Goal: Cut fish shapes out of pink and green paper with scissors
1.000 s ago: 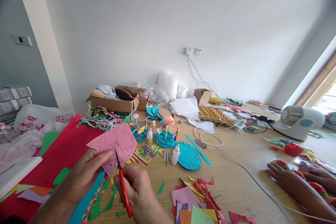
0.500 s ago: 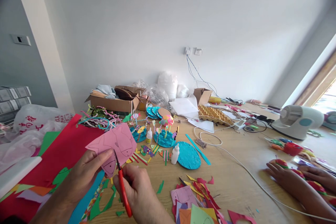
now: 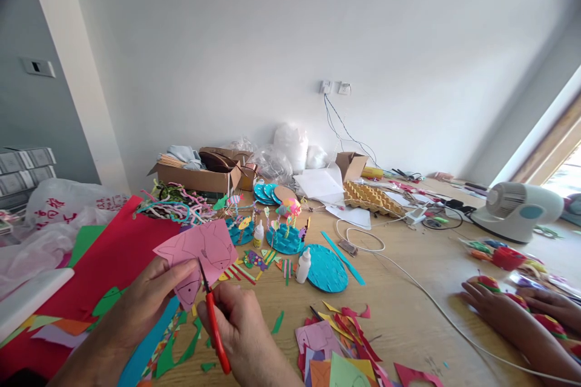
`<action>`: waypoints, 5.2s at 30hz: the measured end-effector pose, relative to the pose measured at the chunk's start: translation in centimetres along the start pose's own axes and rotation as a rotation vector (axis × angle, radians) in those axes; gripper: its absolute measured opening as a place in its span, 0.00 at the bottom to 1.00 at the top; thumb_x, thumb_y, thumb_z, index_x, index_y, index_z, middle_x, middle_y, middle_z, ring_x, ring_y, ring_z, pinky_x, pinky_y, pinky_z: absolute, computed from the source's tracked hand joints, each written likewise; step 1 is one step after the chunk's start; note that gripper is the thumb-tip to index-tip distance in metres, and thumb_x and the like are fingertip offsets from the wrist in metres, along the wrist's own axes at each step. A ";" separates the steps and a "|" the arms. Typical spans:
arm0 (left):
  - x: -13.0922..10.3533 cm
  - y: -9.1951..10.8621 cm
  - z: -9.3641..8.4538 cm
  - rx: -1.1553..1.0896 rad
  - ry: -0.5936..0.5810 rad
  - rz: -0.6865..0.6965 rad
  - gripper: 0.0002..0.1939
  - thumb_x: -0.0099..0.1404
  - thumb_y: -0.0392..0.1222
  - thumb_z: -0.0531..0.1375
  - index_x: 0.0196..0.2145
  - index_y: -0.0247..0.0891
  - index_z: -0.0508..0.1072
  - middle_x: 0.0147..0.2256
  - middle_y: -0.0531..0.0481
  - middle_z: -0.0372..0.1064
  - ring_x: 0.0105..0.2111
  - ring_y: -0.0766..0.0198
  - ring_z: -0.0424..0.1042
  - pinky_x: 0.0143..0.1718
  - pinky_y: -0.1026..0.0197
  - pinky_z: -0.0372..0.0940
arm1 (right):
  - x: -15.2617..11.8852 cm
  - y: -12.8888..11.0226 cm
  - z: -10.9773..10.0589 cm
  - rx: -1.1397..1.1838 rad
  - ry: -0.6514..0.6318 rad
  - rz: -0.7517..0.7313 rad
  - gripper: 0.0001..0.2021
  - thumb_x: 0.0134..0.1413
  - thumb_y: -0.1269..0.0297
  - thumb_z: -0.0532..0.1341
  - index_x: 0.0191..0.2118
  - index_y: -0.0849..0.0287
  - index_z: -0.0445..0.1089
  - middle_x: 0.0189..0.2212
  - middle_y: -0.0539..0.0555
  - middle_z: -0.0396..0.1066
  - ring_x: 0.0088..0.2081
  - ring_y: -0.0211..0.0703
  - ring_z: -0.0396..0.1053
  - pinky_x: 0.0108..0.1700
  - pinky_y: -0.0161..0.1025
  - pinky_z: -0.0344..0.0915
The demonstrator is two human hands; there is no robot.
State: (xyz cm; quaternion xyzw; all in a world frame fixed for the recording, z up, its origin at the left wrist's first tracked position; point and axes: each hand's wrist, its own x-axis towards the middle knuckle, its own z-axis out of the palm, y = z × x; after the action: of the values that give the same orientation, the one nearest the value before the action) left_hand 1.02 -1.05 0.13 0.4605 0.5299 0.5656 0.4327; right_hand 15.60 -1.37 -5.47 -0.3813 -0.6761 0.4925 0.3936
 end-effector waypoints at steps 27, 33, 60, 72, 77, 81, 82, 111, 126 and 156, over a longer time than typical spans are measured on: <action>1.3 -1.7 -1.3 0.049 -0.284 -0.067 0.14 0.57 0.48 0.61 0.36 0.36 0.78 0.28 0.51 0.76 0.35 0.53 0.72 0.36 0.59 0.65 | -0.2 -0.2 -0.4 -0.084 0.010 -0.006 0.16 0.61 0.59 0.56 0.24 0.57 0.54 0.19 0.44 0.51 0.22 0.33 0.48 0.23 0.33 0.45; 1.4 -1.6 -1.5 0.045 -0.290 -0.059 0.16 0.57 0.47 0.61 0.40 0.35 0.78 0.29 0.51 0.77 0.39 0.51 0.73 0.39 0.58 0.66 | -0.2 -0.3 -0.5 -0.117 0.007 -0.008 0.16 0.60 0.58 0.56 0.23 0.57 0.54 0.19 0.44 0.52 0.22 0.33 0.48 0.22 0.32 0.45; 0.3 0.4 -0.5 0.054 -0.140 -0.001 0.10 0.52 0.47 0.60 0.18 0.43 0.69 0.18 0.59 0.64 0.23 0.64 0.62 0.26 0.64 0.59 | -0.2 -0.4 -0.5 -0.096 -0.009 0.030 0.15 0.60 0.61 0.55 0.23 0.57 0.56 0.18 0.44 0.53 0.22 0.33 0.49 0.23 0.32 0.46; 0.3 0.5 -0.7 0.039 -0.162 0.003 0.12 0.51 0.48 0.60 0.16 0.43 0.65 0.17 0.58 0.62 0.27 0.59 0.68 0.30 0.63 0.62 | -0.2 -0.8 -0.6 -0.099 -0.022 -0.010 0.21 0.61 0.50 0.57 0.23 0.57 0.54 0.19 0.44 0.50 0.23 0.34 0.47 0.24 0.33 0.45; 0.5 0.4 -1.0 0.077 -0.173 -0.002 0.12 0.51 0.48 0.61 0.16 0.42 0.65 0.18 0.58 0.63 0.25 0.62 0.64 0.28 0.63 0.60 | -0.2 -0.9 -0.7 -0.126 -0.028 -0.022 0.21 0.61 0.50 0.57 0.23 0.57 0.54 0.19 0.44 0.51 0.23 0.34 0.48 0.24 0.33 0.45; 0.7 0.1 -1.3 0.085 -0.229 -0.003 0.10 0.52 0.48 0.61 0.22 0.40 0.74 0.22 0.56 0.67 0.28 0.61 0.64 0.30 0.63 0.61 | -0.3 -0.7 -0.9 -0.176 -0.030 -0.033 0.19 0.62 0.54 0.57 0.24 0.57 0.54 0.19 0.44 0.51 0.23 0.33 0.48 0.23 0.32 0.45; 0.8 0.0 -1.4 0.085 -0.239 0.004 0.10 0.52 0.48 0.61 0.23 0.40 0.75 0.23 0.55 0.67 0.29 0.60 0.65 0.31 0.63 0.61 | -0.3 -0.6 -0.9 -0.183 -0.028 -0.036 0.19 0.62 0.54 0.57 0.24 0.57 0.53 0.19 0.44 0.51 0.23 0.33 0.48 0.23 0.32 0.45; 1.4 -0.6 -1.6 0.098 -0.323 0.057 0.13 0.56 0.49 0.60 0.30 0.38 0.80 0.25 0.52 0.74 0.31 0.57 0.70 0.33 0.62 0.64 | -0.2 -0.3 -1.0 -0.229 -0.012 -0.040 0.17 0.60 0.57 0.56 0.23 0.57 0.53 0.19 0.44 0.50 0.23 0.33 0.47 0.24 0.33 0.44; 1.7 -0.9 -1.7 0.072 -0.380 0.105 0.15 0.61 0.48 0.58 0.37 0.39 0.81 0.28 0.52 0.76 0.31 0.56 0.72 0.34 0.62 0.65 | -0.1 -0.3 -0.8 -0.218 0.006 -0.009 0.16 0.60 0.58 0.56 0.24 0.57 0.54 0.19 0.44 0.52 0.23 0.34 0.48 0.24 0.33 0.46; 2.5 -2.4 -1.9 -0.001 -0.473 0.128 0.13 0.66 0.44 0.57 0.40 0.41 0.81 0.32 0.53 0.79 0.33 0.60 0.73 0.37 0.64 0.66 | -0.3 0.0 -0.8 -0.221 0.012 -0.036 0.18 0.61 0.55 0.57 0.24 0.57 0.54 0.20 0.44 0.50 0.23 0.33 0.46 0.23 0.33 0.44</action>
State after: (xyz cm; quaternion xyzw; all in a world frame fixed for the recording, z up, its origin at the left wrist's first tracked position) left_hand -1.33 1.17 -2.10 0.6127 0.3832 0.4684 0.5083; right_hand 16.39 -1.33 -5.31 -0.4130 -0.7307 0.4055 0.3621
